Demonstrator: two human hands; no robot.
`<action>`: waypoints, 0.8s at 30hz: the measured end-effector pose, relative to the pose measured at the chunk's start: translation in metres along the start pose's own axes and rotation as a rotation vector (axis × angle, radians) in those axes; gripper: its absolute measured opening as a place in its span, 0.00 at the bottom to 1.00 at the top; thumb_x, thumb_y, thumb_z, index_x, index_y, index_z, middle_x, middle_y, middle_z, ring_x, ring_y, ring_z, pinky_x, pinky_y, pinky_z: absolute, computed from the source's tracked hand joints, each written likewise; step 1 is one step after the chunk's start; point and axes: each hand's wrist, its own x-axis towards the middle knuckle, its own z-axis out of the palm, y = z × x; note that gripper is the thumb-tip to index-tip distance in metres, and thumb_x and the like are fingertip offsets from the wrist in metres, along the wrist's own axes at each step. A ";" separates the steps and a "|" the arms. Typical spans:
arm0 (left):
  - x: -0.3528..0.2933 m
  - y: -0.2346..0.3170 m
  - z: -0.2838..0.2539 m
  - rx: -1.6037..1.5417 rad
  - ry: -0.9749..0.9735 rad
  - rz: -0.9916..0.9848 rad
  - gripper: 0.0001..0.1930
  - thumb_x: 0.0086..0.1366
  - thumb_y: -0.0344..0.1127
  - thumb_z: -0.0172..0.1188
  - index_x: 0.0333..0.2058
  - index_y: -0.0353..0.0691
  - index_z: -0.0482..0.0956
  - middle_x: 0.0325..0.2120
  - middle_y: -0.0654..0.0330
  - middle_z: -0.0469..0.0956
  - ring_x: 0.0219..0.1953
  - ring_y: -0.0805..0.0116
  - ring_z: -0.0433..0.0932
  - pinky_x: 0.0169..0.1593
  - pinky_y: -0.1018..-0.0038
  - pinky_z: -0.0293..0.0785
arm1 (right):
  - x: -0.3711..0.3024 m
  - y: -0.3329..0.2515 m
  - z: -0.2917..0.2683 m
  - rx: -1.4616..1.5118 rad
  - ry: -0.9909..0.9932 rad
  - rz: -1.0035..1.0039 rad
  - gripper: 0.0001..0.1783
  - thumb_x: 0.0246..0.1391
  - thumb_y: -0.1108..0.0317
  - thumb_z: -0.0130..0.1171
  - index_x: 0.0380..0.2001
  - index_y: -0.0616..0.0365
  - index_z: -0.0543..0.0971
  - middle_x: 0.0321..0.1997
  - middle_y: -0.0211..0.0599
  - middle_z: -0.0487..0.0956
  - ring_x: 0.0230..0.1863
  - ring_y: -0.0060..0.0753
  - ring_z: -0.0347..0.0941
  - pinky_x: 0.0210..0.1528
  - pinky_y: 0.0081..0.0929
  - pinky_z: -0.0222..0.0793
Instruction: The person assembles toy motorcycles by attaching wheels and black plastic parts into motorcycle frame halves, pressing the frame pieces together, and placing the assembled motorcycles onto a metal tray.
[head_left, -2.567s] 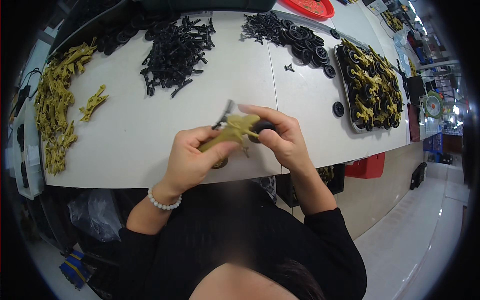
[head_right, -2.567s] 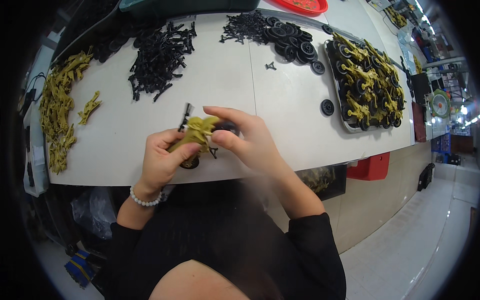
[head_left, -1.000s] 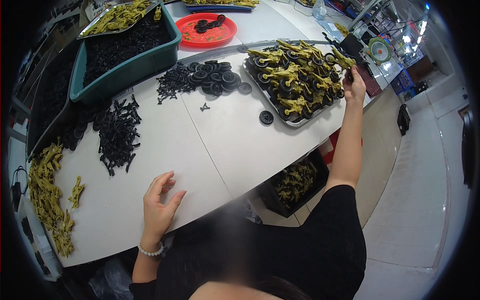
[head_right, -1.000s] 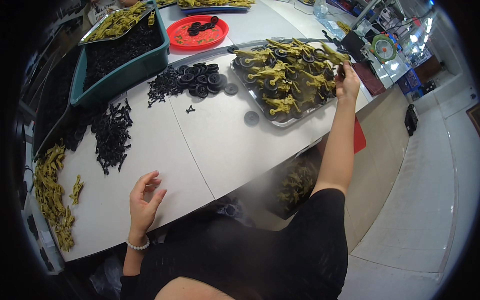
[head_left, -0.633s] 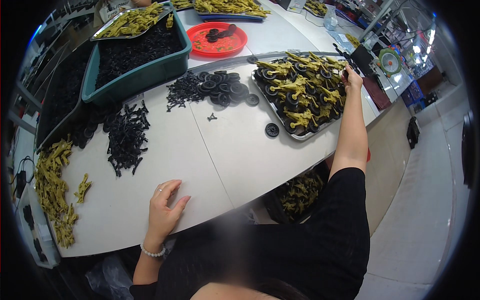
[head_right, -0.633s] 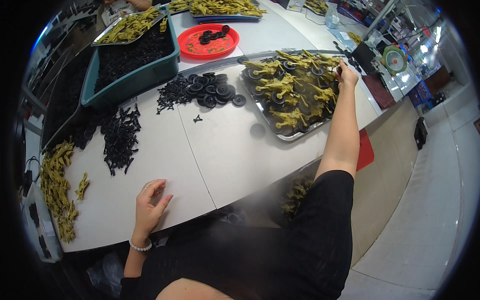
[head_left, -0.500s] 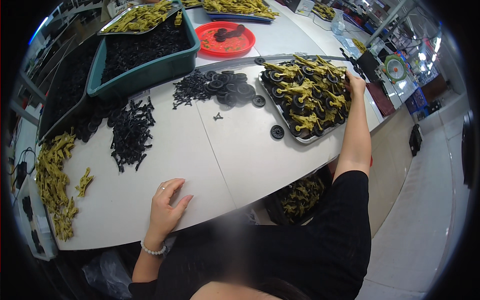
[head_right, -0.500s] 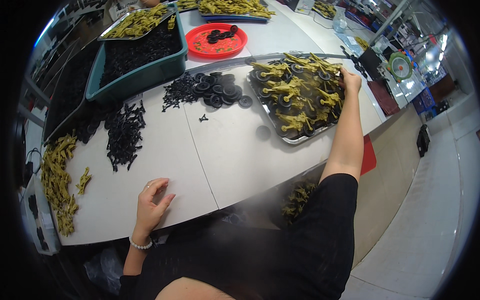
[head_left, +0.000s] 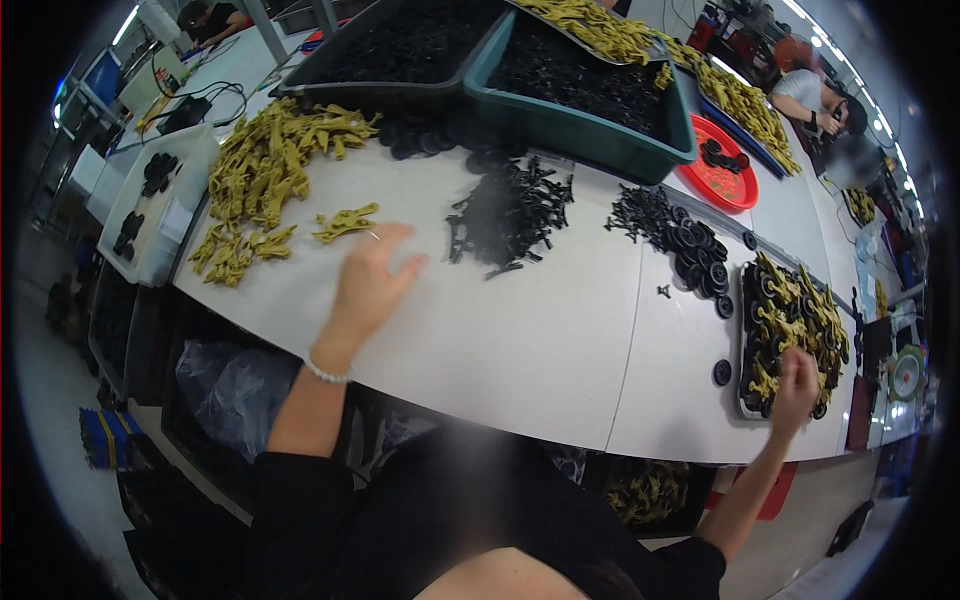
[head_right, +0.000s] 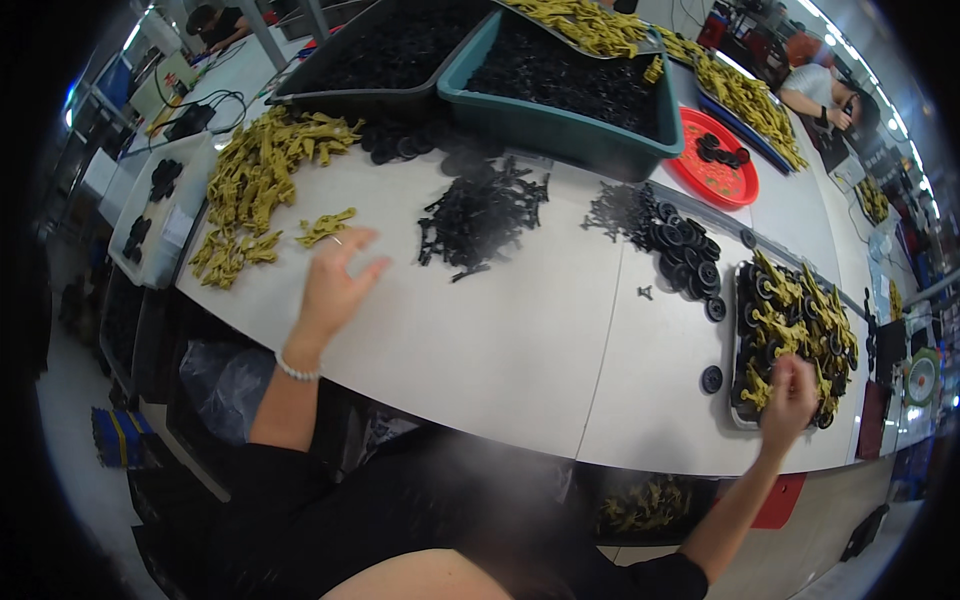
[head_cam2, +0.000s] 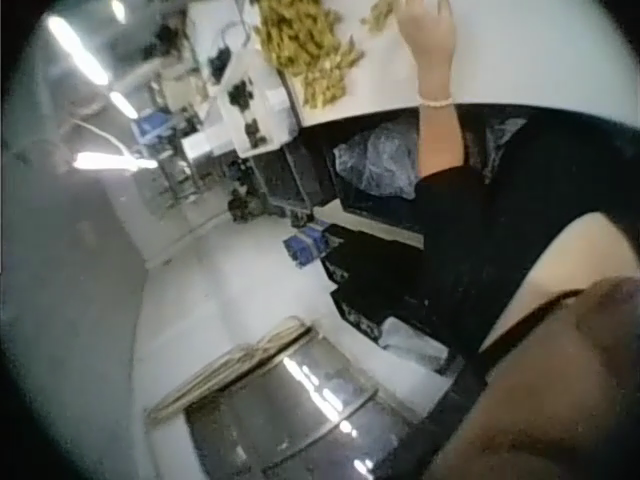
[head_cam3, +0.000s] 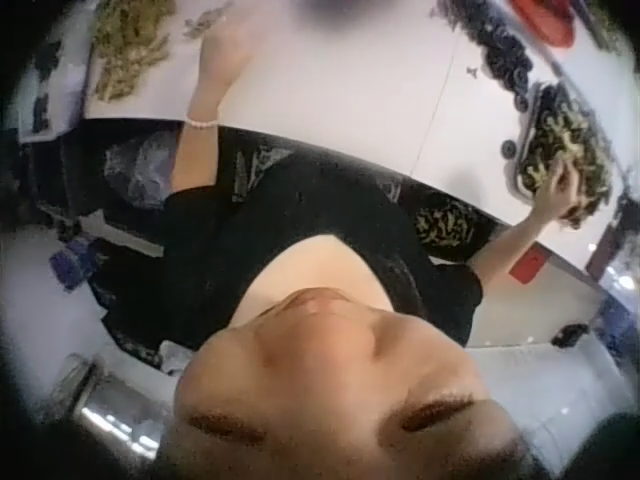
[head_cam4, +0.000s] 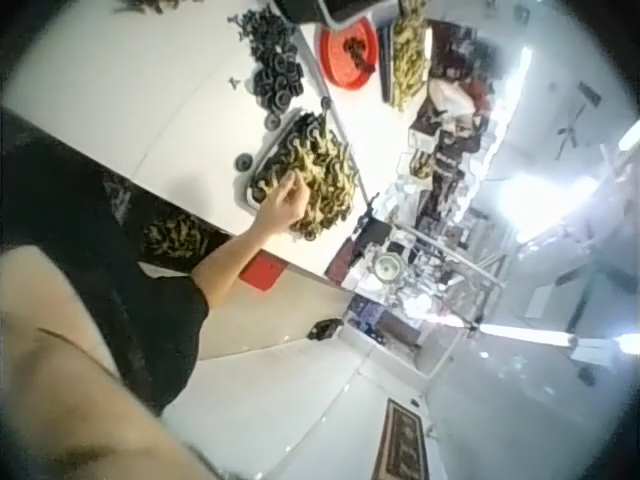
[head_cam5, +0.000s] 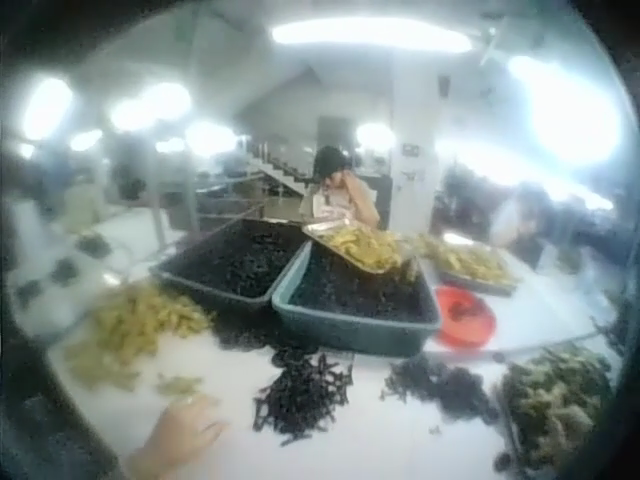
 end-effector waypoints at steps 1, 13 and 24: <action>0.007 -0.016 -0.012 0.104 0.017 -0.031 0.19 0.53 0.31 0.66 0.44 0.32 0.76 0.42 0.50 0.78 0.44 0.53 0.75 0.50 0.65 0.71 | -0.016 -0.025 0.025 -0.016 -0.008 -0.029 0.07 0.59 0.71 0.57 0.37 0.64 0.79 0.31 0.30 0.77 0.31 0.19 0.71 0.30 0.15 0.65; 0.027 -0.078 -0.045 0.284 -0.214 -0.142 0.21 0.55 0.38 0.63 0.45 0.31 0.76 0.45 0.48 0.75 0.49 0.51 0.72 0.53 0.62 0.69 | -0.052 -0.154 0.147 0.156 -0.377 -0.093 0.04 0.53 0.74 0.60 0.32 0.64 0.80 0.24 0.32 0.76 0.23 0.20 0.69 0.21 0.18 0.60; 0.175 -0.185 -0.029 0.696 -0.187 -0.121 0.15 0.58 0.26 0.59 0.45 0.35 0.76 0.44 0.50 0.75 0.52 0.54 0.71 0.55 0.59 0.69 | -0.079 -0.160 0.146 0.176 -0.334 -0.026 0.04 0.52 0.74 0.61 0.30 0.64 0.80 0.22 0.33 0.75 0.21 0.22 0.67 0.20 0.20 0.58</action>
